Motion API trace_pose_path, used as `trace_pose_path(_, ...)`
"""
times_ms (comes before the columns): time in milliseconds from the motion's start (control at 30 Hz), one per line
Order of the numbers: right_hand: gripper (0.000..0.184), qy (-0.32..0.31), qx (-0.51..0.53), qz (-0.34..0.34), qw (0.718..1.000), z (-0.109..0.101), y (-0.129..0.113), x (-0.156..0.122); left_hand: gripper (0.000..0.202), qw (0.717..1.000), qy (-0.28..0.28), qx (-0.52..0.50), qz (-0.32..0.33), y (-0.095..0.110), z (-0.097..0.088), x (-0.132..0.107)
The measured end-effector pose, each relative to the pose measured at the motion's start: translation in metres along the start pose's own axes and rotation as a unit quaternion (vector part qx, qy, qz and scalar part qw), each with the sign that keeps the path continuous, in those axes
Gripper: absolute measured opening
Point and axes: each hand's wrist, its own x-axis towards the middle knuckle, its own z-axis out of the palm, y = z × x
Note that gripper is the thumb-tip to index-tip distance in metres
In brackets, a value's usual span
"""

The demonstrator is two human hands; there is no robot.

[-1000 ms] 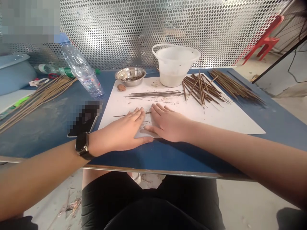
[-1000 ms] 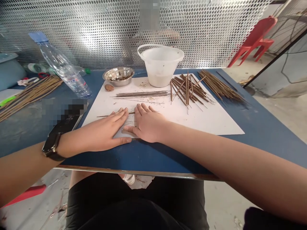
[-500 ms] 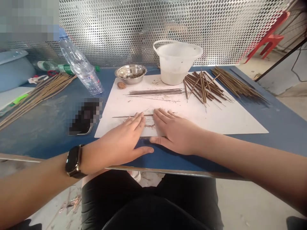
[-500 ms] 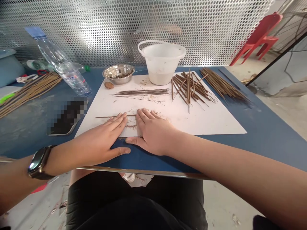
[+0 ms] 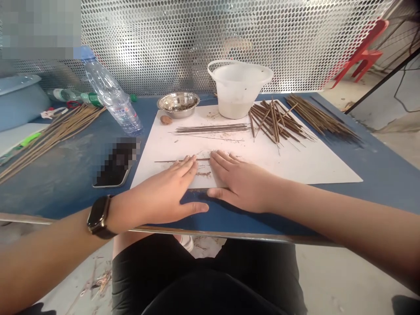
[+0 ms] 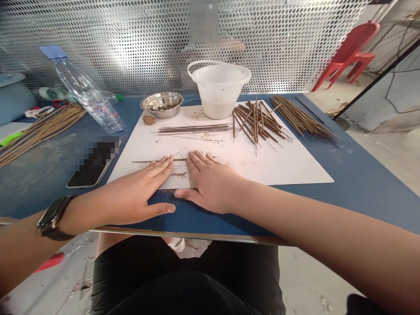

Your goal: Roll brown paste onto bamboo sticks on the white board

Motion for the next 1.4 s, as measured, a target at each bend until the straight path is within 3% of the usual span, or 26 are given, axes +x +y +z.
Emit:
trace_pose_path(133,0.115,-0.006,0.007,0.007,1.0,0.001,-0.005,-0.007,0.118,1.0,-0.002,0.004,-0.006,0.007,0.001,-0.003)
trace_pose_path(367,0.113,0.029,-0.013,0.017,0.999,-0.003,0.012,0.024,0.12,0.999,-0.014,0.02,-0.031,0.001,-0.007,0.019)
trace_pose_path(533,0.116,0.034,0.007,-0.007,0.999,0.003,0.012,0.004,0.118,1.0,0.005,0.011,-0.011,0.003,-0.003,0.01)
trace_pose_path(700,0.114,0.047,0.009,-0.023,0.999,0.01,0.011,-0.009,0.114,0.999,0.026,0.006,0.047,0.027,0.004,0.001)
trace_pose_path(833,0.114,0.032,0.009,-0.017,0.999,0.005,0.019,0.006,0.116,0.999,0.004,0.018,0.04,0.036,-0.003,0.021)
trace_pose_path(1000,0.111,0.02,0.014,-0.013,1.0,-0.006,0.027,0.022,0.113,0.999,0.023,0.013,0.02,0.022,-0.012,0.048)
trace_pose_path(1267,0.114,0.032,0.023,-0.037,0.999,0.002,0.01,-0.016,0.112,0.999,0.032,0.014,0.018,0.032,0.001,0.027)
trace_pose_path(1400,0.116,0.032,0.019,-0.006,0.999,0.001,0.014,-0.006,0.111,0.999,0.025,0.027,0.004,0.036,-0.002,0.034)
